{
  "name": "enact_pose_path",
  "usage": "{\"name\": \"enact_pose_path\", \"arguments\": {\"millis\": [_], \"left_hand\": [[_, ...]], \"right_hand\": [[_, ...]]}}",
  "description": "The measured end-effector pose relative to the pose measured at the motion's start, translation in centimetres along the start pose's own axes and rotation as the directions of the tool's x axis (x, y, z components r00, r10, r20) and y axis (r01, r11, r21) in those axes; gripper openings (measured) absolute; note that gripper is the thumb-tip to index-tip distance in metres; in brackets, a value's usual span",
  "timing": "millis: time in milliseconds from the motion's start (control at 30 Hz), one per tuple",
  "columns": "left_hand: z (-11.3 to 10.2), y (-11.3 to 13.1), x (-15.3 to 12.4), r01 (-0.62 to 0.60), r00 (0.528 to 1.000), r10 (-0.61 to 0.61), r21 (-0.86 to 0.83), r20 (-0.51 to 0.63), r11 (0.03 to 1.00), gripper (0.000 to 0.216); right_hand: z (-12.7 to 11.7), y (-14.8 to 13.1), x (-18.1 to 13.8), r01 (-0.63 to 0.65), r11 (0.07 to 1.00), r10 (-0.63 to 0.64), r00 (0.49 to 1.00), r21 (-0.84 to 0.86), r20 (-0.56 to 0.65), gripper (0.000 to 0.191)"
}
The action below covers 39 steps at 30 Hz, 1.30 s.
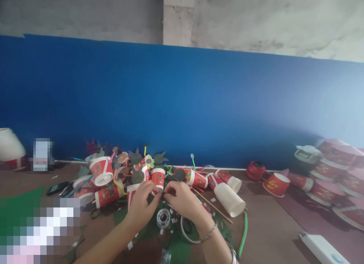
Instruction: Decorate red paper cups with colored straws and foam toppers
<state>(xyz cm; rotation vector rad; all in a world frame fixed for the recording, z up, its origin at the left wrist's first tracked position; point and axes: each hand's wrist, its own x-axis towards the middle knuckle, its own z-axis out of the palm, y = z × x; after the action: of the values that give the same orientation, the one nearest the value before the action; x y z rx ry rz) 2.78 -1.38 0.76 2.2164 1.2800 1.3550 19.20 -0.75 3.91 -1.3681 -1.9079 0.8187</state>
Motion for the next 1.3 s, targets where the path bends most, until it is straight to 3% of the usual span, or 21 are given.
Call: {"name": "enact_pose_path", "arguments": {"millis": [67, 133, 267, 433, 567, 733, 967, 1300], "left_hand": [[0.1, 0.0, 0.1, 0.024, 1.0, -0.024, -0.041, -0.016, 0.999, 0.018], [0.3, 0.0, 0.0, 0.058, 0.994, -0.065, -0.089, -0.087, 0.994, 0.02], [0.3, -0.2, -0.2, 0.119, 0.968, -0.144, -0.13, -0.204, 0.984, 0.018], [-0.8, -1.4, 0.4, 0.054, 0.969, -0.04, 0.051, -0.243, 0.997, 0.012], [-1.8, -2.7, 1.0, 0.068, 0.956, 0.021, 0.29, -0.293, 0.955, 0.017], [-1.5, -3.4, 0.7, 0.051, 0.979, 0.055, 0.494, -0.198, 0.868, 0.009], [-0.5, -4.8, 0.1, 0.025, 0.981, 0.072, 0.493, -0.177, 0.87, 0.017], [0.0, -4.6, -0.2, -0.004, 0.969, 0.119, 0.467, -0.216, 0.884, 0.012]], "right_hand": [[0.5, 0.0, 0.1, -0.025, 0.997, 0.028, 0.999, 0.07, -0.046, 0.01], [1.4, -0.1, 0.4, -0.081, 0.965, 0.109, 0.989, 0.251, -0.098, 0.019], [3.2, -0.5, 0.7, -0.166, 0.81, 0.228, 0.973, 0.563, -0.04, 0.02], [3.8, -0.2, 0.9, -0.188, 0.738, 0.292, 0.955, 0.648, -0.056, 0.027], [3.9, 0.7, 1.7, -0.203, 0.849, 0.29, 0.951, 0.488, -0.108, 0.028], [5.0, 0.9, 2.9, -0.055, 0.989, 0.081, 0.977, 0.135, -0.197, 0.024], [6.4, 0.7, 3.3, 0.045, 0.984, -0.081, 0.975, -0.171, -0.209, 0.019], [6.6, 1.1, 3.3, 0.105, 0.942, -0.187, 0.953, -0.317, -0.239, 0.018]]}}
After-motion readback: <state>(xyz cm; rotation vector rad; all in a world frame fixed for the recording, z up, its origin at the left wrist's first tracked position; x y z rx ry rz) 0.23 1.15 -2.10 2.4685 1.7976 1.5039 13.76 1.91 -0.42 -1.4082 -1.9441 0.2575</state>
